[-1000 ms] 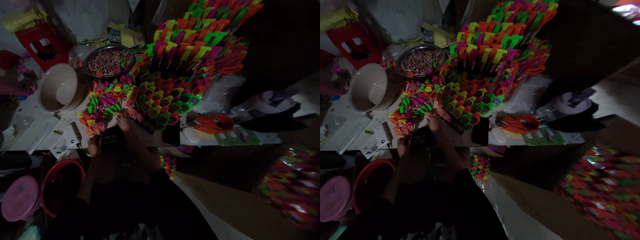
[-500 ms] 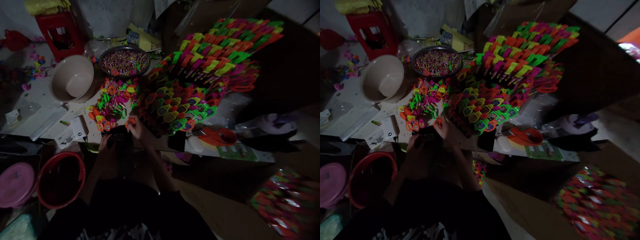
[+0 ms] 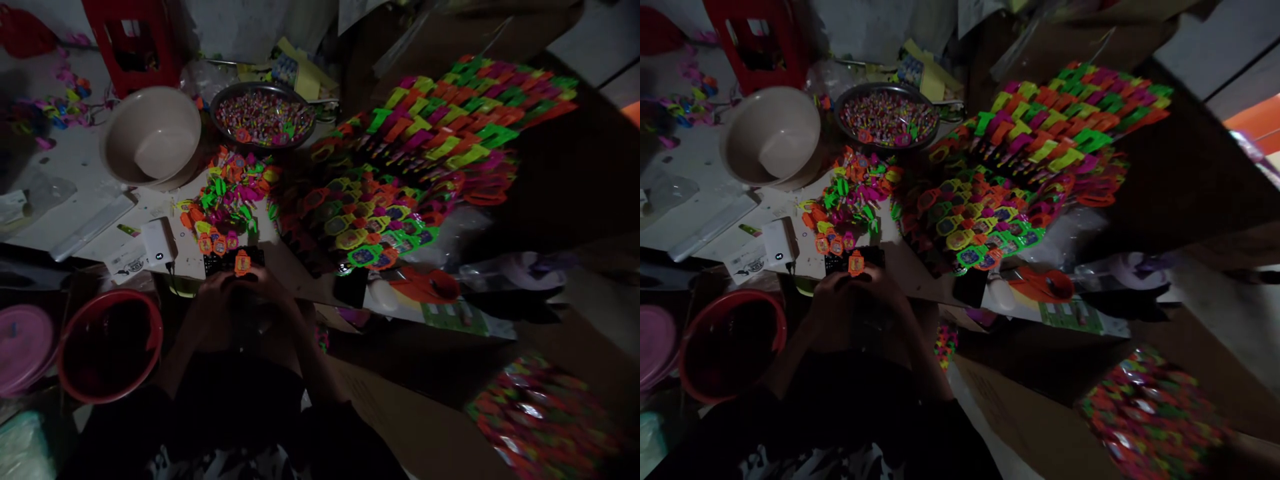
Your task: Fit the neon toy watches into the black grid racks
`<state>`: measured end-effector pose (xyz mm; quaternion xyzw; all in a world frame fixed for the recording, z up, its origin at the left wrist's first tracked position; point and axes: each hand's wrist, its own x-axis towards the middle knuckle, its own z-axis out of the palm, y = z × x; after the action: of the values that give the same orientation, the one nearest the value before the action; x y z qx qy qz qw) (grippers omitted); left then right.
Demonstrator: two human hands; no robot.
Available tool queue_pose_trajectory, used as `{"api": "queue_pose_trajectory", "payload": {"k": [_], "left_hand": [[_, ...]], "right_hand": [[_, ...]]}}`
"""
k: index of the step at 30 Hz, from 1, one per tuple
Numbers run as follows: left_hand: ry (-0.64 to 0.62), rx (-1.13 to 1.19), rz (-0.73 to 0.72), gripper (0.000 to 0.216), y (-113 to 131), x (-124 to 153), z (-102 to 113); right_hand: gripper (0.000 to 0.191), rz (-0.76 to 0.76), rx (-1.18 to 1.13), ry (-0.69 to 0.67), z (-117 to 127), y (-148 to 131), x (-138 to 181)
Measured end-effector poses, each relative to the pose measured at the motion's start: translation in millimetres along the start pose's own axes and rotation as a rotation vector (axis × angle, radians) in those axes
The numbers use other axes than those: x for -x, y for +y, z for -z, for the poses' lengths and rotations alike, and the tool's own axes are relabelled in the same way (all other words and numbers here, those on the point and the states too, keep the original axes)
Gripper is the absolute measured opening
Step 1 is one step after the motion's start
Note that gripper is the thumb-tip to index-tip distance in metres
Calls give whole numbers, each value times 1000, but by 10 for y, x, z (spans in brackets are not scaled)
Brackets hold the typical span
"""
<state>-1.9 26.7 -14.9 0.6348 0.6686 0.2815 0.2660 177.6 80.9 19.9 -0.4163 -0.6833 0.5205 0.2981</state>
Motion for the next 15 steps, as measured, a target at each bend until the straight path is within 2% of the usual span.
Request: {"api": "queue_pose_trajectory", "payload": {"k": [2, 4, 8, 11, 15], "left_hand": [[17, -23, 0, 25, -35, -11, -13], [22, -40, -5, 34, -73, -24, -47], [-76, -236, -150, 55, -162, -3, -131], [-147, -403, -246, 67, -223, 54, -169], [-174, -460, -286, 66, -292, 81, -192]], "right_hand": [[27, -7, 6, 31, -12, 37, -39], [27, -53, -2, 134, -24, 79, -114], [27, -142, -26, 321, -64, 188, -303], [26, -210, -28, 355, -120, 270, -386], [26, -226, -2, 348, -181, 322, -401]]}}
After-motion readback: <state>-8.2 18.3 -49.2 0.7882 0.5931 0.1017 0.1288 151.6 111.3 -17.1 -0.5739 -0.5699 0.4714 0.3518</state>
